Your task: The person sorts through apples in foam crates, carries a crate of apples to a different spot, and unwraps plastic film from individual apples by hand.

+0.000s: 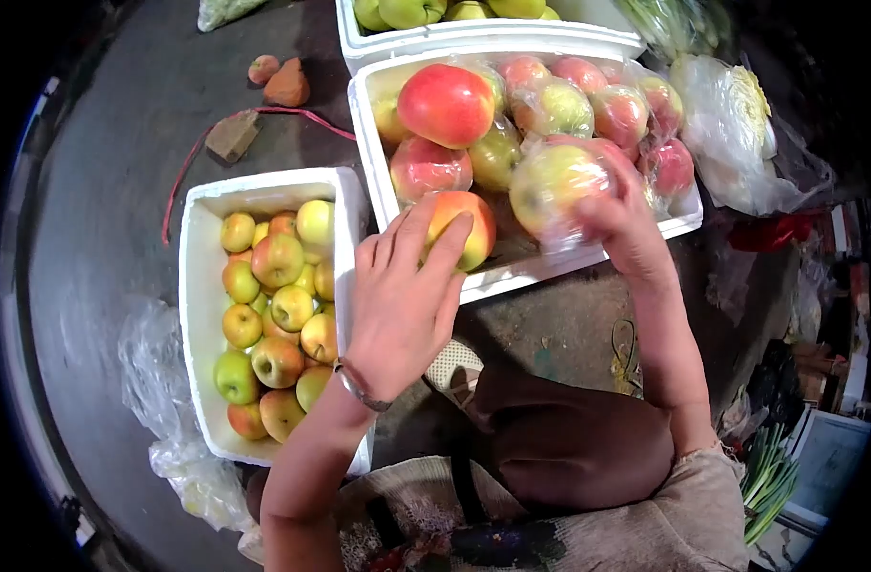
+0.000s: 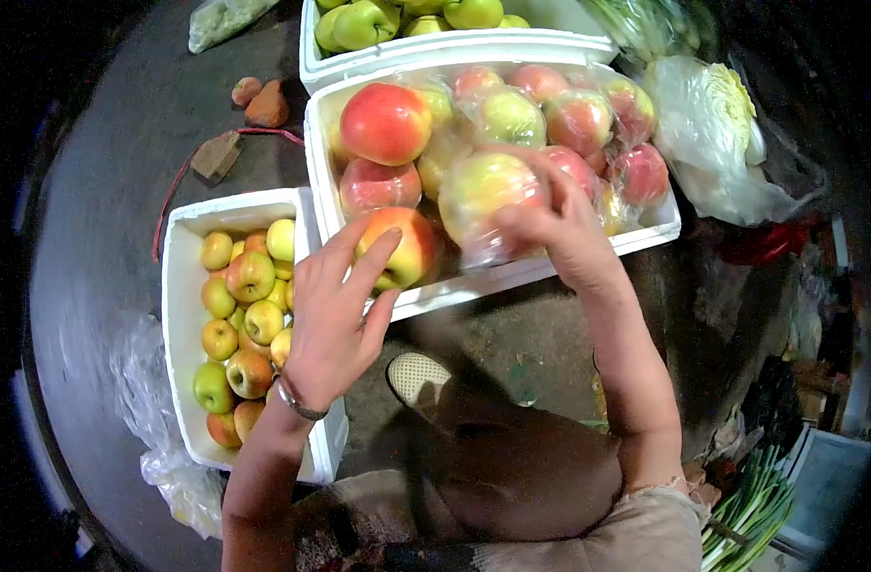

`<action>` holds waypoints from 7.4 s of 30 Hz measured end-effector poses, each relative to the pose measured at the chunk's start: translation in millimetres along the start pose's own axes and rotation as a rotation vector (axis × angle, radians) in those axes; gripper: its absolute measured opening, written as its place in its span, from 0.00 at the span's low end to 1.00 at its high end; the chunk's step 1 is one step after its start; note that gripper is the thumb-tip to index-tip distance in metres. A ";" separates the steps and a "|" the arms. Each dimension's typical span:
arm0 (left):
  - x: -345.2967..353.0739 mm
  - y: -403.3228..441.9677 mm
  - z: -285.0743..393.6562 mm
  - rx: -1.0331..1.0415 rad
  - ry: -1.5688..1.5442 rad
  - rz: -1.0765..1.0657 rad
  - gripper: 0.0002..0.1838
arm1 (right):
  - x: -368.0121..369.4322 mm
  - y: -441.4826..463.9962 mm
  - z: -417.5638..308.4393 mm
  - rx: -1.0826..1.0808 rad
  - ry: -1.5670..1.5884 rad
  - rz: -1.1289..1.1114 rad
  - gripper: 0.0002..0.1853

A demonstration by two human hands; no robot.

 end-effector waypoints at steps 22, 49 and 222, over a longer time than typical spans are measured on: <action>-26.8 -72.0 19.8 -0.677 -1.546 0.279 0.56 | 135.6 -31.5 -19.6 -0.501 -0.467 -0.377 0.16; -32.4 -109.1 -29.8 -0.535 -1.923 0.330 0.53 | 121.1 -33.3 14.1 0.179 -0.317 -0.657 0.16; -63.0 -218.0 -178.7 -0.763 0.463 -0.328 0.35 | -115.4 125.6 -55.2 -0.645 -1.097 0.569 0.41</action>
Point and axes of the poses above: each hand's wrist, its own y-axis towards the middle knuckle, its own x-axis out of the palm, z = x × y, the point moved 4 cm from there along y, towards the middle knuckle, and after that the axes turned 6 degrees about y, right-handed, at the moved point
